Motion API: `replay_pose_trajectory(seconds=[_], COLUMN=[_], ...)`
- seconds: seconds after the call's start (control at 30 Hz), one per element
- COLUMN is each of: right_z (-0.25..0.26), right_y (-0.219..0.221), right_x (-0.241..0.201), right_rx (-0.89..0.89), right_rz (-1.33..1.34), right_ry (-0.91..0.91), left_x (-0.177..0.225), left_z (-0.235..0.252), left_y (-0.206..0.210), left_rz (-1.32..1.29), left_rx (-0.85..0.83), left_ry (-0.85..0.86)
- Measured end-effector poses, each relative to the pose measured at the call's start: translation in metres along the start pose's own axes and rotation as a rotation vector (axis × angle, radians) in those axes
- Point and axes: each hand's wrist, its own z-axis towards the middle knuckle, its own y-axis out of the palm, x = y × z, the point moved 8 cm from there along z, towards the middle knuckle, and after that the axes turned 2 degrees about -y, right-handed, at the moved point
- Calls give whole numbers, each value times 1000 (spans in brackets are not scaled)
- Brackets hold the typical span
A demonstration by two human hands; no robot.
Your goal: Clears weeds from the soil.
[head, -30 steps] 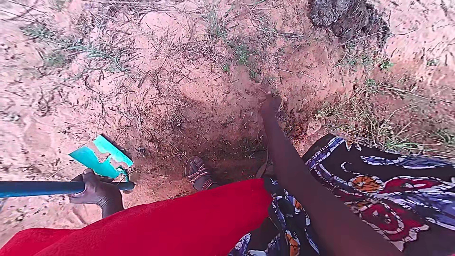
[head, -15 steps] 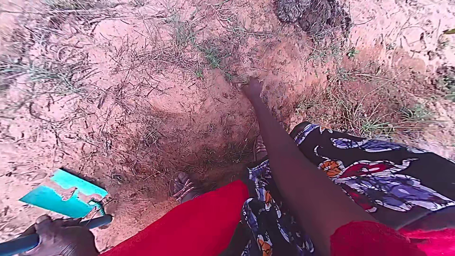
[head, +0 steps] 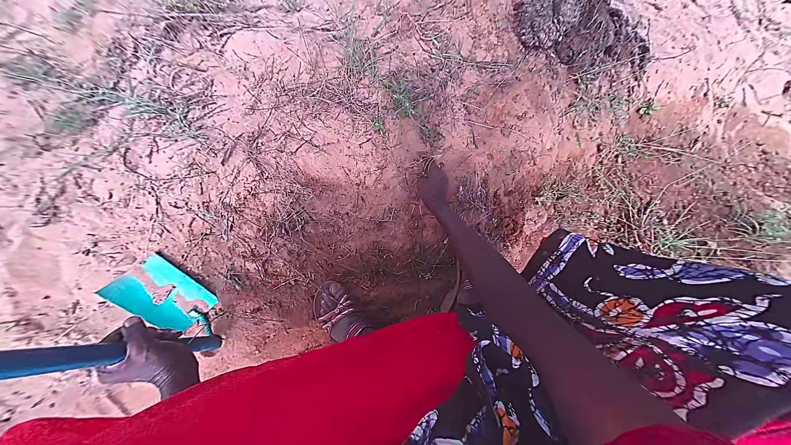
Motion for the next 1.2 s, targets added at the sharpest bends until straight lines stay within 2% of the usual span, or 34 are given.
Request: replay_pose_trajectory(seconds=[0.07, 0.17, 0.3, 0.4, 0.47, 0.6, 0.63, 0.7, 0.77, 0.93, 1.2], right_z=[14, 45, 72, 77, 74, 67, 70, 86, 110, 141, 146], right_y=[-15, -43, -63, -36, -8, 30, 34, 32, 20, 0, 7], right_x=[9, 16, -7, -37, -65, -116, -124, -133, -129, -87, -71], right_rx=[97, 203, 152, 2, -110, -156, -146, -67, 8, -99, -137], right_rz=[84, 187, 172, -21, -216, -370, -391, -427, -523, -666, -708], right_ry=[88, 95, 72, -11, -179, -685, -777, -846, -750, -320, -117], left_x=[5, 13, 15, 13, 11, 10, 10, 12, 11, 8, 14], left_z=[-4, -9, -12, -10, -9, -9, -9, -10, -10, -10, -11], left_y=[2, 6, 6, 4, 3, 2, 2, 2, 1, -1, 2], left_rz=[-8, -16, -20, -11, -9, 0, 5, 9, 19, 11, 11], left_rx=[7, 14, 31, 34, 36, 57, 57, 57, 66, 82, 78], left_ry=[6, 19, 16, 42, 48, 53, 55, 58, 47, 52, 63])
